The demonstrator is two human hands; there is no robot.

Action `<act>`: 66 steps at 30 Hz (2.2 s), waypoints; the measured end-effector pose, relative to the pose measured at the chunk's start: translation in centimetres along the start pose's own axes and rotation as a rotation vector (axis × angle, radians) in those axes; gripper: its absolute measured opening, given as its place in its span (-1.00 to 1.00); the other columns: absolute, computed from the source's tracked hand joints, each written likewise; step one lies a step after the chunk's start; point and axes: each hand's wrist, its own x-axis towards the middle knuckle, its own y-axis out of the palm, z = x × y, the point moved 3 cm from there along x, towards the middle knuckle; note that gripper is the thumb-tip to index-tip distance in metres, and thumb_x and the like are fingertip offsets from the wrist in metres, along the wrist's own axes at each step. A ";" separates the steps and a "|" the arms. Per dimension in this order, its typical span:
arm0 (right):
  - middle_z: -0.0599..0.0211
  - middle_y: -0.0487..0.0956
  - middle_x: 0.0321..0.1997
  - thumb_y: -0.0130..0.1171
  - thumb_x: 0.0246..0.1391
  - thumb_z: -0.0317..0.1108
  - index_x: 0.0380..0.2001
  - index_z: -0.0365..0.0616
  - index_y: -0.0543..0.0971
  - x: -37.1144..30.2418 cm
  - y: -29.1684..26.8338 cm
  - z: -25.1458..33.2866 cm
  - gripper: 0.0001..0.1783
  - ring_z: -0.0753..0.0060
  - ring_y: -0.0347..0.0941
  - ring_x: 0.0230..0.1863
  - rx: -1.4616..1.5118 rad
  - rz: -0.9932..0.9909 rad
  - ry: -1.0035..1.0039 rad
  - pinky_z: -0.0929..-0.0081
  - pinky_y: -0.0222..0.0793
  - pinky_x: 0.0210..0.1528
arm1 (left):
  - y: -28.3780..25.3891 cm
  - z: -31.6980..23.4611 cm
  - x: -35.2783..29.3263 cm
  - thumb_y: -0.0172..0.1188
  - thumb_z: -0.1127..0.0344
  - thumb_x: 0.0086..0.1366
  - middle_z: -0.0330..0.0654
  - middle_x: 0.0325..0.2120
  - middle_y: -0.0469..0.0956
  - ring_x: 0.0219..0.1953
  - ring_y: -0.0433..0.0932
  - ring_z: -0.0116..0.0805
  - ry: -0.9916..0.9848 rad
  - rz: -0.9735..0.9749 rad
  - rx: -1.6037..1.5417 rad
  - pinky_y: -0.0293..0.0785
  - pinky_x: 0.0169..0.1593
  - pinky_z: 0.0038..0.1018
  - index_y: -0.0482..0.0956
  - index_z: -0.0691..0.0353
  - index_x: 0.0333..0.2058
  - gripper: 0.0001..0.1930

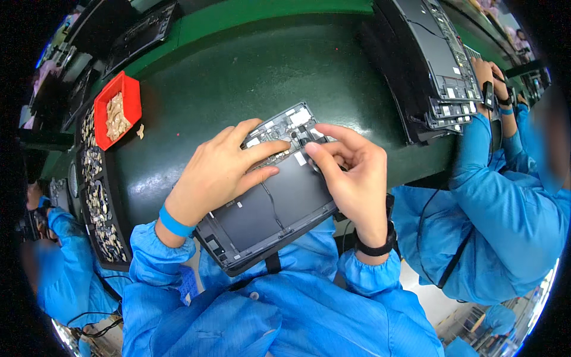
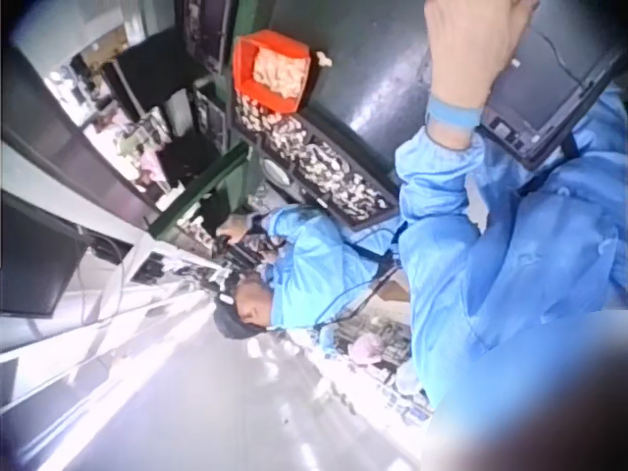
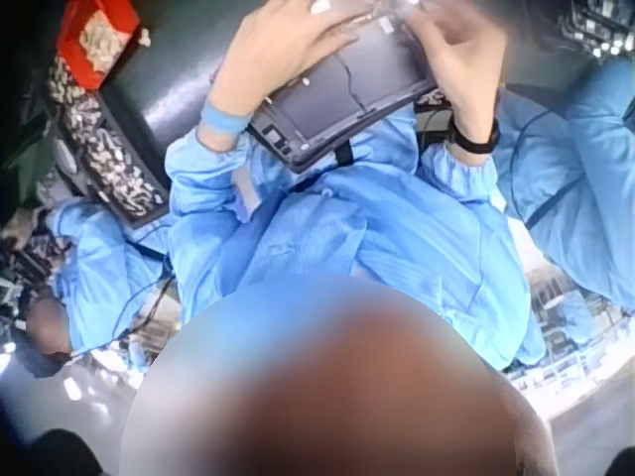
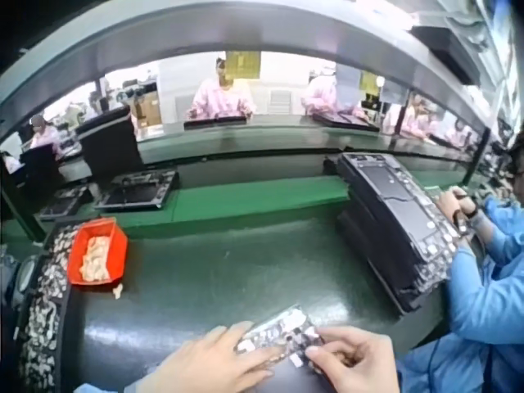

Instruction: Assembling components and cables within an electronic device on a manufacturing assembly line.

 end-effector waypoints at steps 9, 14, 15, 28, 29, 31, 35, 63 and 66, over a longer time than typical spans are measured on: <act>0.25 0.73 -0.41 0.35 0.20 -0.49 -0.23 -0.43 0.72 1.5 2.1 -0.8 -0.83 0.66 0.61 -0.44 -0.234 0.000 -0.032 0.67 0.52 -0.37 | 0.6 0.9 -0.3 0.44 0.06 0.20 -0.02 0.12 0.57 -0.04 0.67 0.01 -0.006 -0.089 -0.151 0.66 -0.05 -0.21 0.71 -0.15 0.00 -0.63; 0.26 0.73 -0.43 0.35 0.19 -0.49 -0.26 -0.43 0.72 1.6 2.4 -0.7 -0.84 0.66 0.60 -0.47 -0.283 0.004 -0.032 0.67 0.50 -0.40 | 0.7 1.1 -0.3 0.46 0.05 0.16 -0.03 0.12 0.59 -0.11 0.68 -0.06 -0.009 -0.136 -0.141 0.66 -0.09 -0.25 0.74 -0.10 -0.03 -0.62; 0.26 0.73 -0.44 0.35 0.18 -0.49 -0.27 -0.43 0.72 1.6 2.4 -0.7 -0.84 0.66 0.59 -0.47 -0.289 0.007 -0.029 0.67 0.50 -0.41 | 0.7 1.1 -0.5 0.47 0.04 0.15 -0.04 0.12 0.60 -0.16 0.67 -0.10 0.004 -0.157 -0.127 0.65 -0.11 -0.27 0.76 -0.09 -0.04 -0.62; 0.28 0.71 -0.49 0.34 0.16 -0.49 -0.30 -0.43 0.73 1.6 2.5 -0.7 -0.85 0.68 0.57 -0.50 -0.339 0.014 -0.045 0.67 0.46 -0.44 | 0.8 1.0 -0.5 0.51 0.07 0.10 -0.07 0.12 0.61 -0.25 0.64 -0.22 0.018 -0.185 -0.109 0.64 -0.17 -0.34 0.80 -0.06 -0.06 -0.60; 0.28 0.71 -0.49 0.34 0.16 -0.49 -0.30 -0.43 0.73 1.7 2.5 -0.7 -0.85 0.68 0.57 -0.50 -0.339 0.014 -0.044 0.67 0.46 -0.44 | 0.8 1.0 -0.5 0.51 0.07 0.10 -0.07 0.12 0.61 -0.25 0.64 -0.22 0.018 -0.184 -0.110 0.64 -0.17 -0.34 0.80 -0.06 -0.06 -0.60; 0.27 0.71 -0.49 0.34 0.16 -0.49 -0.30 -0.44 0.73 1.8 2.4 -0.8 -0.84 0.67 0.58 -0.50 -0.294 0.016 -0.038 0.67 0.48 -0.43 | 0.8 1.0 -0.6 0.51 0.07 0.09 -0.08 0.12 0.61 -0.25 0.64 -0.22 0.017 -0.185 -0.104 0.64 -0.17 -0.34 0.80 -0.06 -0.06 -0.60; 0.26 0.71 -0.49 0.34 0.16 -0.48 -0.30 -0.44 0.73 1.8 2.4 -0.9 -0.83 0.65 0.60 -0.49 -0.324 0.037 -0.031 0.66 0.49 -0.42 | 0.9 1.1 -0.6 0.51 0.07 0.10 -0.08 0.12 0.61 -0.25 0.64 -0.23 0.021 -0.195 -0.102 0.64 -0.17 -0.35 0.80 -0.06 -0.06 -0.60; 0.30 0.71 -0.46 0.38 0.17 -0.42 -0.20 -0.43 0.70 2.4 1.5 0.2 -0.76 0.64 0.60 -0.44 -0.390 0.213 -0.028 0.63 0.48 -0.38 | 0.6 0.0 0.0 0.48 0.11 0.13 -0.03 0.10 0.62 -0.15 0.67 -0.09 -0.030 -0.162 -0.080 0.63 -0.07 -0.23 0.80 -0.01 -0.11 -0.67; 0.25 0.71 -0.17 0.41 0.13 -0.48 0.01 -0.27 0.66 0.6 -0.1 2.7 -0.64 0.52 0.64 -0.15 -0.483 0.207 -0.054 0.56 0.53 -0.25 | -0.4 -1.2 0.3 0.46 0.13 0.17 -0.01 0.07 0.63 -0.12 0.67 -0.04 -0.011 -0.216 -0.037 0.49 0.15 -0.06 0.78 0.04 -0.08 -0.66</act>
